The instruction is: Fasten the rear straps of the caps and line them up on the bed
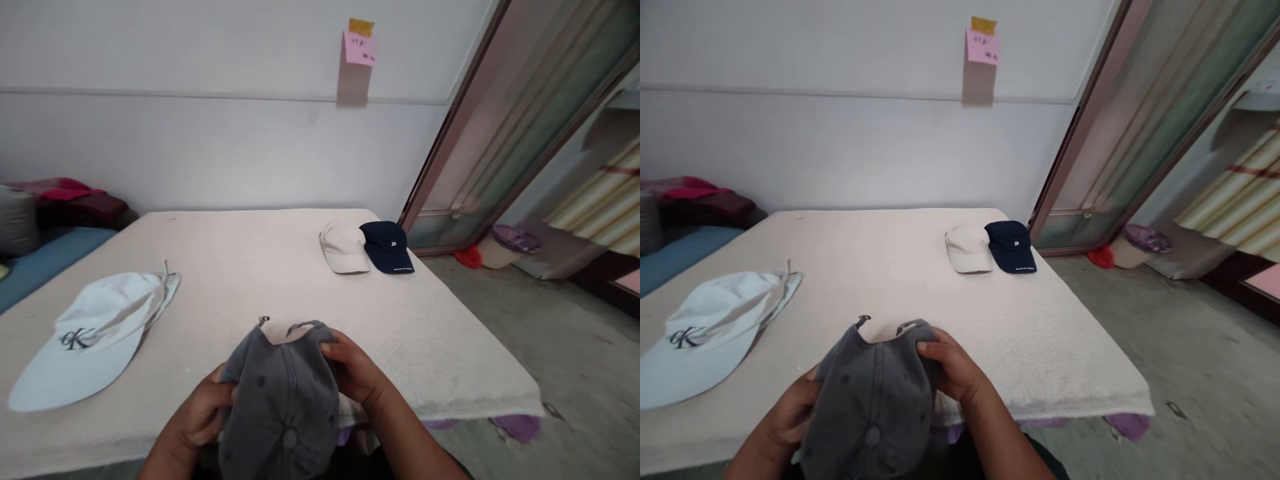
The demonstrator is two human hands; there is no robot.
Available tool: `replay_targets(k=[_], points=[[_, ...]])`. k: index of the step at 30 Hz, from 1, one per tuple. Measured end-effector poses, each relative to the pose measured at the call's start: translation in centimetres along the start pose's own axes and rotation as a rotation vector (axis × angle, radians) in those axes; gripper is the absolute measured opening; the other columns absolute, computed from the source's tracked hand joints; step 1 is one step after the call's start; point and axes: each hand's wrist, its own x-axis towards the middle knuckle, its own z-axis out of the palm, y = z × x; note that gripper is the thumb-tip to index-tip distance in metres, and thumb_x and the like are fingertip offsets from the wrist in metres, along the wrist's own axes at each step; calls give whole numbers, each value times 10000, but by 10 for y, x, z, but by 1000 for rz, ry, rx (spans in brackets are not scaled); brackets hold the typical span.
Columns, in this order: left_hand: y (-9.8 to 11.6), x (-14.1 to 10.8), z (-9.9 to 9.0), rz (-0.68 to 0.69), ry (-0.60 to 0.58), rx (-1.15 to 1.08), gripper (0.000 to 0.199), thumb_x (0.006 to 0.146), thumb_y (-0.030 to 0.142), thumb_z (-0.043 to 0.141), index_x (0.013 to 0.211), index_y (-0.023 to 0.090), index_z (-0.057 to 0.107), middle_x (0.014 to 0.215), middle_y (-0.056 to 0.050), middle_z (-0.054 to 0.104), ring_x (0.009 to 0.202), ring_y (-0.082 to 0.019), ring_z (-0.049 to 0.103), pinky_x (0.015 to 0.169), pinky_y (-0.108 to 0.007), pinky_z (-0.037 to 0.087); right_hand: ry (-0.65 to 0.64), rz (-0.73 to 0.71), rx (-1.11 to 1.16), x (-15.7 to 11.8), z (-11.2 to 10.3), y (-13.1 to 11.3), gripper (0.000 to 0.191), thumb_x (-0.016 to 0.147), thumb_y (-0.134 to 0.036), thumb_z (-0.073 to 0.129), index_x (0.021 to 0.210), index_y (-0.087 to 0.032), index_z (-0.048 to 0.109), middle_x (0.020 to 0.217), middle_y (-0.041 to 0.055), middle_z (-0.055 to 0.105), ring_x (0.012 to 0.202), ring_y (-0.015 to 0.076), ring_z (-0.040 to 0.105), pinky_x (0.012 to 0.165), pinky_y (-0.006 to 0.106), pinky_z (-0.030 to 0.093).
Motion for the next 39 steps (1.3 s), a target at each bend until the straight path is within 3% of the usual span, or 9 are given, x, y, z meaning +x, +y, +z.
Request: replay_targets(k=[4, 7, 10, 13, 17, 21, 25, 31, 39], points=[[4, -4, 6, -45, -99, 86, 387, 580, 75, 703, 952, 178, 729, 731, -61, 737, 742, -265, 695, 678, -324, 538, 19, -32, -3, 3, -4, -3, 258, 714, -206, 676, 964, -155, 639, 780, 24, 607, 692, 139, 563, 673, 258, 424], [4, -5, 7, -62, -106, 170, 386, 601, 52, 708, 963, 186, 728, 794, -71, 740, 764, -256, 685, 663, -306, 525, 114, -80, -11, 5, -8, -4, 190, 796, -272, 611, 930, -143, 649, 724, 12, 568, 619, 104, 525, 590, 215, 393], [2, -2, 5, -66, -108, 129, 352, 663, 196, 731, 1013, 172, 706, 838, -94, 735, 769, -257, 674, 670, -319, 515, 194, -102, -67, 6, -8, -4, 239, 848, -341, 553, 896, -131, 657, 689, 9, 549, 568, 84, 489, 535, 196, 360], [4, 3, 7, -53, -19, 70, 316, 771, 353, 647, 994, 137, 701, 829, -117, 725, 752, -245, 661, 687, -331, 506, 141, -43, -153, 4, -5, -4, 223, 841, -324, 556, 887, -129, 654, 658, 9, 552, 525, 80, 460, 488, 196, 320], [10, 9, 16, -36, 94, 123, 205, 759, 193, 649, 953, 148, 695, 783, -74, 703, 675, -184, 633, 678, -290, 479, 11, 19, -223, 1, 0, -4, 193, 808, -261, 574, 840, -96, 666, 664, 45, 595, 587, 111, 526, 561, 222, 361], [9, 14, 17, 24, 208, 222, 184, 714, 85, 589, 849, 166, 685, 724, -15, 654, 625, -130, 577, 606, -222, 426, 17, -8, -220, 2, 0, -2, 160, 771, -194, 578, 862, -101, 672, 729, 65, 633, 667, 151, 585, 658, 272, 407], [5, 14, 20, 16, 197, 267, 160, 732, 135, 518, 789, 167, 664, 699, -9, 607, 603, -137, 540, 573, -236, 407, 93, -71, -222, 5, 0, 1, 177, 760, -135, 539, 884, -116, 663, 671, 36, 607, 629, 126, 556, 632, 250, 388], [7, 12, 33, 9, 209, 356, 306, 850, 405, 477, 764, 167, 648, 705, -21, 583, 603, -143, 505, 548, -240, 397, 193, -112, -240, 10, 1, 2, 225, 867, -313, 505, 873, -134, 642, 600, 7, 540, 536, 107, 485, 533, 235, 335], [2, 21, 26, 24, 203, 406, 182, 807, 341, 596, 828, 167, 647, 682, -8, 594, 594, -116, 496, 551, -209, 353, 186, -175, -118, 15, -1, 1, 122, 805, -197, 554, 876, -136, 633, 650, 2, 548, 508, 78, 463, 539, 234, 339]])
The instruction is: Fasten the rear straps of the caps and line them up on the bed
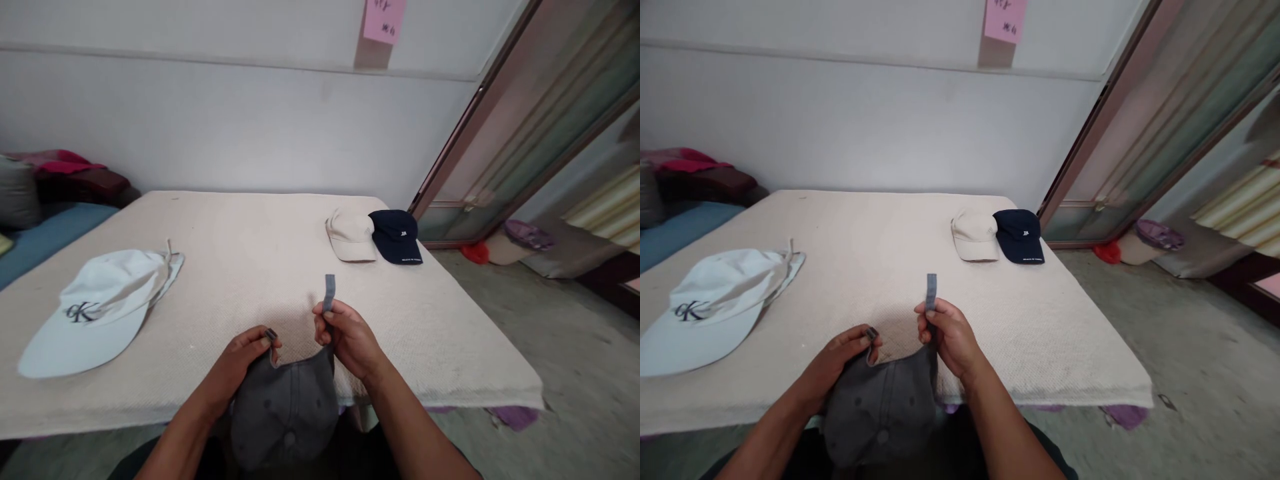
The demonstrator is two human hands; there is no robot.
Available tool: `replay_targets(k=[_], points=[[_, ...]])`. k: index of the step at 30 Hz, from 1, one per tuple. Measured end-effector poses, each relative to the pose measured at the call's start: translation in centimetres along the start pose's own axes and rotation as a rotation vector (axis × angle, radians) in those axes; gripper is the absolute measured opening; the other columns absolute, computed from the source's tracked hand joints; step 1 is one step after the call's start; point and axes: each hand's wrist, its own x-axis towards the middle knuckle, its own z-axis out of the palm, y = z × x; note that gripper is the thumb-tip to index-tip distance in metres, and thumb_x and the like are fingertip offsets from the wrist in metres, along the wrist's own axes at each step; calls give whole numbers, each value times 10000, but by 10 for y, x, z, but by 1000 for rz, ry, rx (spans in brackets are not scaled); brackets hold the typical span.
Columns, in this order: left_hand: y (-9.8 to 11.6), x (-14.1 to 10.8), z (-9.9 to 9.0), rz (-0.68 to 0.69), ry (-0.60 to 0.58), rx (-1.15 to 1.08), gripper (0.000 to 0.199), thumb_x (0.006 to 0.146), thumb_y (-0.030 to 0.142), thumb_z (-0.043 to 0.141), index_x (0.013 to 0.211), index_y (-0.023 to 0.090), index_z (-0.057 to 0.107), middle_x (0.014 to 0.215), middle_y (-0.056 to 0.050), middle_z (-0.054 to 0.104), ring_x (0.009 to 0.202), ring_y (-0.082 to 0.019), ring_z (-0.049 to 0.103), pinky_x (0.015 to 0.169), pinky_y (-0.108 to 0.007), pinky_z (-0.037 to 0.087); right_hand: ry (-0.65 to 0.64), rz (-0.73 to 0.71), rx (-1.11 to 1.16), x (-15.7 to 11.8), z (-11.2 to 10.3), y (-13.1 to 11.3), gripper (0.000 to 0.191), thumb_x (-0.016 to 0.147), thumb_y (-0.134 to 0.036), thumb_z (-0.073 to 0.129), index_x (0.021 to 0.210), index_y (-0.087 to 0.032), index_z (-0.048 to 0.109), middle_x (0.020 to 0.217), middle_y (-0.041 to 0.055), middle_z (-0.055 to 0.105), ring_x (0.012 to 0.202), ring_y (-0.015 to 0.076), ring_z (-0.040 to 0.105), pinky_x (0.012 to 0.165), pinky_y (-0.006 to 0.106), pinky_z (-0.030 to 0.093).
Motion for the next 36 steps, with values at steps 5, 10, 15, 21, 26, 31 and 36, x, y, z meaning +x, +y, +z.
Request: replay_targets(k=[5, 10, 15, 21, 26, 31, 36], points=[[-8, 2, 1, -7, -37, 39, 171, 797, 332, 606, 850, 173, 641, 647, 10, 569, 517, -99, 433, 486, -202, 278, -12, 24, -21, -1, 3, 0, 192, 872, -320, 498, 859, -155, 597, 544, -43, 472, 410, 47, 322, 470, 222, 284], [-5, -1, 4, -16, -60, 20, 188, 795, 350, 610, 779, 166, 643, 665, 3, 575, 556, -102, 444, 512, -200, 298, -58, 132, -168, 0, 12, 7, 219, 828, -375, 562, 833, -157, 576, 532, -62, 441, 382, 33, 263, 405, 208, 185], [2, -3, 9, 16, -90, 84, 208, 806, 349, 592, 698, 172, 610, 620, 32, 532, 517, -88, 393, 499, -204, 289, -94, 176, -404, 2, 20, 23, 219, 757, -351, 649, 731, -166, 533, 557, -56, 442, 429, 45, 321, 404, 197, 230], [0, -2, 10, 38, -29, 166, 192, 796, 359, 604, 727, 181, 625, 615, 40, 518, 524, -95, 384, 522, -222, 297, -145, 110, -611, 3, 22, 25, 178, 733, -298, 668, 734, -172, 541, 602, -41, 472, 526, 75, 392, 479, 209, 300], [-1, -3, 10, 64, -10, 180, 197, 794, 352, 601, 696, 182, 621, 613, 36, 526, 531, -101, 392, 548, -234, 308, -115, 88, -628, 5, 20, 29, 177, 721, -280, 668, 714, -173, 528, 597, -45, 464, 529, 77, 386, 496, 219, 300], [0, -6, 11, 73, -34, 149, 102, 797, 270, 578, 749, 198, 631, 665, 28, 562, 569, -115, 426, 561, -228, 323, -132, 140, -585, 6, 21, 32, 199, 732, -305, 664, 722, -175, 514, 572, -46, 470, 488, 67, 377, 460, 207, 288], [0, -5, 9, 131, 20, 186, 165, 819, 309, 555, 732, 193, 633, 679, 9, 575, 634, -147, 468, 591, -235, 345, -106, 161, -487, 7, 24, 33, 256, 750, -377, 650, 703, -174, 501, 564, -41, 487, 454, 55, 363, 426, 194, 263]])
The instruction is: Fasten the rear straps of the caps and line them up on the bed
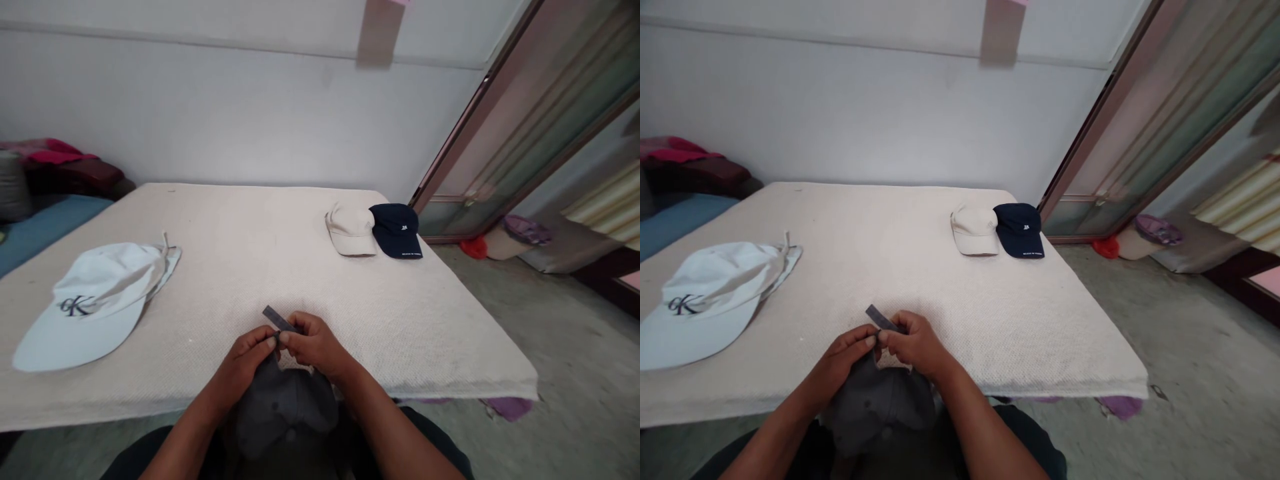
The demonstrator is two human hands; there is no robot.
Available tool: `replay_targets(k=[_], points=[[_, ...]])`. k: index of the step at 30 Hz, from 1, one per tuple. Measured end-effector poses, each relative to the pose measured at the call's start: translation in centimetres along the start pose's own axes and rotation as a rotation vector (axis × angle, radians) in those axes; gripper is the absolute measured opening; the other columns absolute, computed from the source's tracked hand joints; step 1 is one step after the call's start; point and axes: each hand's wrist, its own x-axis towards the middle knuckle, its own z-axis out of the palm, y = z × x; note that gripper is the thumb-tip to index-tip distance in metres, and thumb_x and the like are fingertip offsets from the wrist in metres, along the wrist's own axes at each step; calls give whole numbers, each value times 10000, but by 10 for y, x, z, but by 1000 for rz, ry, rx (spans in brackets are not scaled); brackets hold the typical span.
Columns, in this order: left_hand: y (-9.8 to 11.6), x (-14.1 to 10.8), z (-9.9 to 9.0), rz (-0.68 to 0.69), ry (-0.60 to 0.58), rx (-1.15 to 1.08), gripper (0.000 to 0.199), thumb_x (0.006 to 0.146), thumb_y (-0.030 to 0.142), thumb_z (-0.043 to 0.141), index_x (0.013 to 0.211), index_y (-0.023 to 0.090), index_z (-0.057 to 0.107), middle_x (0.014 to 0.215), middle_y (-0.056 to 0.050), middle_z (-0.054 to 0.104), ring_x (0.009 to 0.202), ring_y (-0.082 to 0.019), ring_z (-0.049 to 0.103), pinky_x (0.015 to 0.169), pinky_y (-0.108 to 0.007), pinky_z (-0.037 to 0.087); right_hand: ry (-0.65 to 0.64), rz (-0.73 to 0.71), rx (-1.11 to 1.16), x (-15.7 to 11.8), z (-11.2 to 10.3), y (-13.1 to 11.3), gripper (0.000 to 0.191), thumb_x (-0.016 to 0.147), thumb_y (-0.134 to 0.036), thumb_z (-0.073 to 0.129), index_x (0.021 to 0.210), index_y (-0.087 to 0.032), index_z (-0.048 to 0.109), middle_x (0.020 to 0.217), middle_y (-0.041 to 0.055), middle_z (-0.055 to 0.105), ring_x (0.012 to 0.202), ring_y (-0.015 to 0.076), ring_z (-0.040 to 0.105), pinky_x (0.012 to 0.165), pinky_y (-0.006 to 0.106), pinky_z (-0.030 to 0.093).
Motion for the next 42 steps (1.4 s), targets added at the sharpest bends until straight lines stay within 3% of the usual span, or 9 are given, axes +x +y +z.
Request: replay_targets(k=[4, 9, 14, 19, 23, 33, 37, 42], points=[[-4, 2, -2, -8, -19, -20, 202, 822, 326, 545, 695, 186, 616, 713, -1, 597, 659, -153, 488, 618, -242, 353, 16, 10, 132, -1, -3, -4, 268, 792, -417, 586, 722, -171, 508, 557, -47, 490, 408, 41, 329, 403, 192, 216], [-4, 1, -3, -9, -13, -49, 176, 823, 299, 532, 739, 190, 641, 778, -16, 632, 744, -172, 529, 708, -259, 371, 43, -42, 233, -2, -11, -9, 132, 766, -264, 570, 707, -155, 526, 639, -7, 564, 442, 52, 424, 441, 209, 274], [-3, 1, -4, 13, 11, -21, 179, 808, 284, 530, 759, 185, 672, 747, -23, 627, 722, -181, 535, 676, -263, 375, 17, 24, 350, -1, -10, -10, 122, 714, -235, 613, 728, -167, 513, 571, -44, 508, 395, 31, 301, 406, 205, 169], [-8, 2, -5, -17, 15, -96, 162, 795, 291, 547, 748, 182, 657, 706, -7, 598, 616, -147, 489, 571, -238, 343, -20, 50, 277, 0, -6, -9, 274, 715, -375, 692, 700, -175, 505, 490, -84, 424, 372, 30, 270, 400, 212, 172], [-10, 2, -6, -9, 18, -114, 160, 795, 293, 553, 751, 178, 654, 700, -8, 595, 607, -141, 481, 564, -236, 334, -57, 66, 196, 1, -5, -9, 276, 717, -396, 689, 700, -167, 537, 506, -78, 424, 387, 30, 272, 398, 212, 178], [-9, 2, -5, -47, -14, -187, 166, 799, 317, 567, 727, 178, 622, 647, 18, 549, 574, -123, 455, 545, -228, 311, -123, 24, 168, -1, -10, -6, 171, 777, -323, 634, 784, -160, 585, 504, -75, 416, 399, 41, 294, 405, 206, 193], [-7, 2, -4, -9, -18, -165, 165, 812, 305, 554, 746, 173, 629, 654, 14, 547, 600, -125, 456, 551, -224, 314, -61, -11, 237, 0, -11, -7, 122, 773, -243, 601, 715, -149, 551, 607, -16, 548, 446, 50, 423, 445, 211, 268], [-6, 3, -4, -1, 1, -132, 184, 835, 290, 512, 756, 167, 625, 696, -3, 565, 641, -138, 477, 585, -235, 343, -73, 35, 414, 0, -13, -10, 149, 750, -243, 612, 718, -165, 490, 560, -55, 493, 377, 15, 270, 398, 201, 130]])
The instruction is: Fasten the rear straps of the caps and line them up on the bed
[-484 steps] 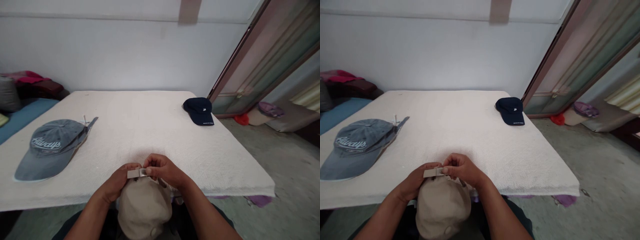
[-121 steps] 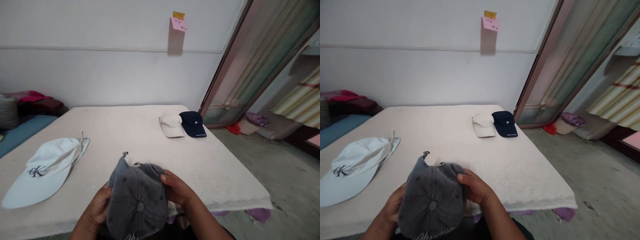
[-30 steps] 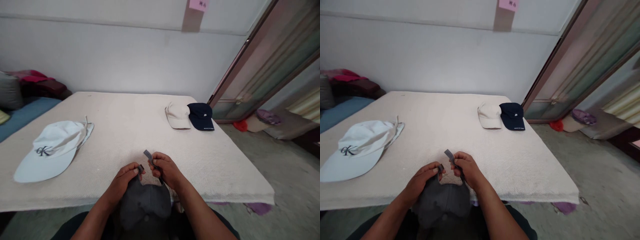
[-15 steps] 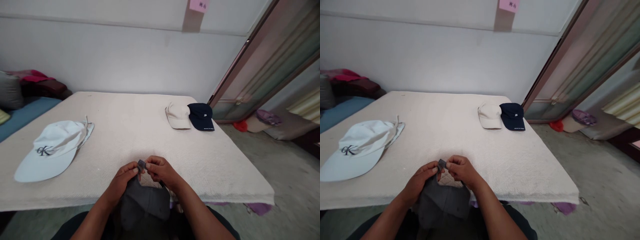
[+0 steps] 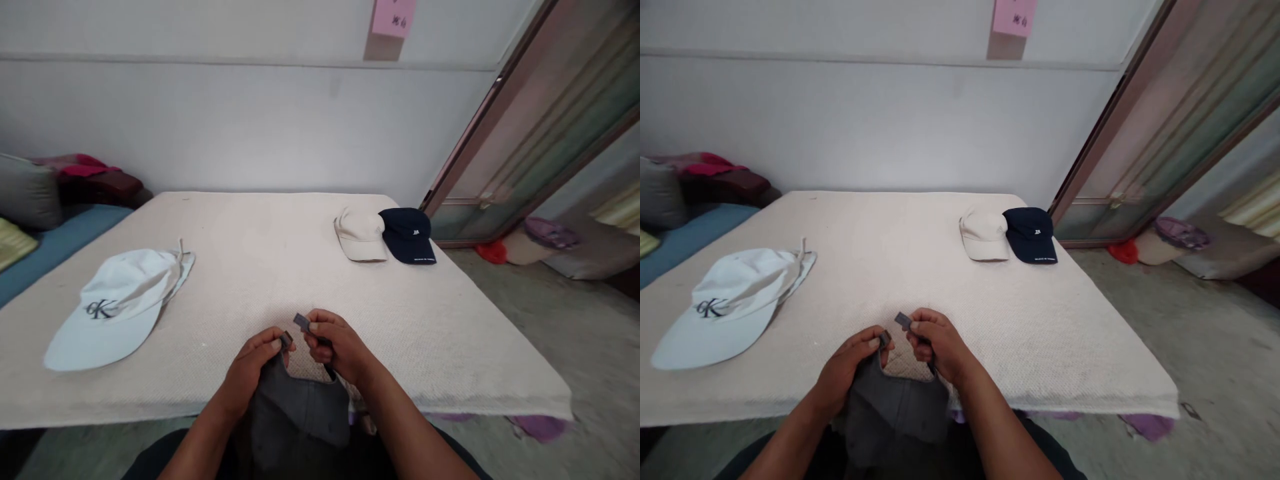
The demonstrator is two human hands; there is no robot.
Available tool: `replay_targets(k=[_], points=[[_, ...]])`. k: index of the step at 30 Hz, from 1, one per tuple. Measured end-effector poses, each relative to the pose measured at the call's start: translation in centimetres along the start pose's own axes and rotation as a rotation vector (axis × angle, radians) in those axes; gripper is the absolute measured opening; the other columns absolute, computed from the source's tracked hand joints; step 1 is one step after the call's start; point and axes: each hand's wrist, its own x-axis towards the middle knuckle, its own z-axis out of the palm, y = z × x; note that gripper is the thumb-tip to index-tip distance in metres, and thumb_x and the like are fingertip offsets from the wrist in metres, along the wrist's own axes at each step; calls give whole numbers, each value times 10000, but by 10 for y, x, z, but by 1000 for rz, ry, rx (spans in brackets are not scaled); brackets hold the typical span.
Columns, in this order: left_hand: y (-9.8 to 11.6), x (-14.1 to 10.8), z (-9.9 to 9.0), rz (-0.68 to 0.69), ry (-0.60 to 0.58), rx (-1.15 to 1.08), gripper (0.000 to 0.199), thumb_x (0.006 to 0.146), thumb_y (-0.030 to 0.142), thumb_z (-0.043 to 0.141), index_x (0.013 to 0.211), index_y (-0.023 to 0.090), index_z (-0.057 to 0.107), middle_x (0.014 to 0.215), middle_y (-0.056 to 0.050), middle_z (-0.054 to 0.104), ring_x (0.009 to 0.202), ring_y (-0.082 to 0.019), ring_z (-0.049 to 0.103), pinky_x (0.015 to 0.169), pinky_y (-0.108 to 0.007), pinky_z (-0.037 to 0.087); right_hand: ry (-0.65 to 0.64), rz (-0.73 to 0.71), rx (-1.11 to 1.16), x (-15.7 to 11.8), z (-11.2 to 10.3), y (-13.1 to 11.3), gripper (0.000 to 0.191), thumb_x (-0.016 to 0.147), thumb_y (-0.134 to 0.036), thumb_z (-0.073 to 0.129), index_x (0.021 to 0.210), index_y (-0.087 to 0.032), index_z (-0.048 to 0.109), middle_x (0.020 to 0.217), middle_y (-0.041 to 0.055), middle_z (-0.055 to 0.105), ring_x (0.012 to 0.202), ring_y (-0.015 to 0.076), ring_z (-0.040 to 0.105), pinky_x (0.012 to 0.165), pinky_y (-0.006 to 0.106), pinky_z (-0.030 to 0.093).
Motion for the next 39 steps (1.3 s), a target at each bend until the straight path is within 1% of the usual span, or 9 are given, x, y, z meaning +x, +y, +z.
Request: replay_targets(k=[3, 6, 9, 11, 15, 22, 28, 35, 39], points=[[0, 2, 2, 19, 6, 30, 179, 833, 269, 502, 752, 166, 625, 700, -4, 569, 654, -136, 480, 602, -231, 354, 0, 5, 13, -2, 2, -2, 186, 777, -305, 630, 775, -172, 500, 524, -71, 466, 366, 13, 238, 395, 206, 97], [1, 2, 5, 10, 6, 22, 172, 827, 279, 517, 736, 170, 613, 670, 9, 551, 603, -118, 452, 553, -219, 332, -10, 31, 11, -4, 3, -1, 201, 773, -319, 653, 808, -175, 516, 501, -82, 449, 362, 13, 233, 396, 207, 95], [0, 2, 7, 0, 8, 18, 168, 826, 294, 537, 727, 174, 599, 644, 23, 535, 540, -96, 401, 493, -208, 285, -7, 50, 19, -5, 1, 0, 188, 754, -288, 662, 779, -170, 517, 511, -76, 462, 370, 13, 249, 400, 208, 107], [-2, 2, 7, -19, 8, -2, 150, 827, 300, 547, 750, 182, 597, 629, 34, 523, 521, -89, 386, 480, -204, 270, 1, 45, 17, -5, -1, 1, 182, 744, -270, 655, 736, -161, 510, 535, -62, 481, 381, 15, 274, 402, 211, 120], [-5, 5, 6, -23, -12, -35, 142, 834, 305, 548, 768, 187, 591, 656, 29, 536, 568, -99, 434, 521, -207, 303, 8, 44, 12, -6, -3, 2, 165, 735, -251, 633, 709, -157, 499, 564, -51, 501, 389, 18, 296, 399, 211, 138], [-3, 4, 8, -20, -31, -6, 150, 820, 294, 572, 735, 175, 604, 676, 26, 545, 590, -93, 431, 541, -195, 320, -27, 101, 4, -4, -2, 6, 134, 763, -237, 596, 710, -158, 501, 564, -50, 502, 375, 17, 304, 394, 198, 154], [1, 1, 9, -38, -27, -37, 141, 800, 288, 591, 725, 173, 623, 640, 27, 551, 559, -88, 420, 510, -187, 313, -58, 120, -57, -5, 0, 6, 142, 782, -244, 589, 701, -149, 522, 576, -42, 495, 400, 25, 324, 400, 196, 174], [-2, 1, 6, -73, -29, -64, 158, 812, 302, 575, 729, 169, 593, 634, 24, 548, 554, -96, 437, 513, -195, 321, -106, 123, -89, -5, -1, 3, 148, 778, -259, 604, 714, -147, 532, 591, -45, 477, 403, 26, 317, 410, 207, 176], [0, -1, 6, -80, -23, -14, 182, 826, 303, 549, 710, 167, 583, 608, 32, 529, 532, -87, 415, 498, -189, 313, -134, 148, -90, -6, -3, 1, 156, 775, -262, 622, 723, -152, 525, 583, -52, 470, 405, 24, 297, 405, 204, 154]])
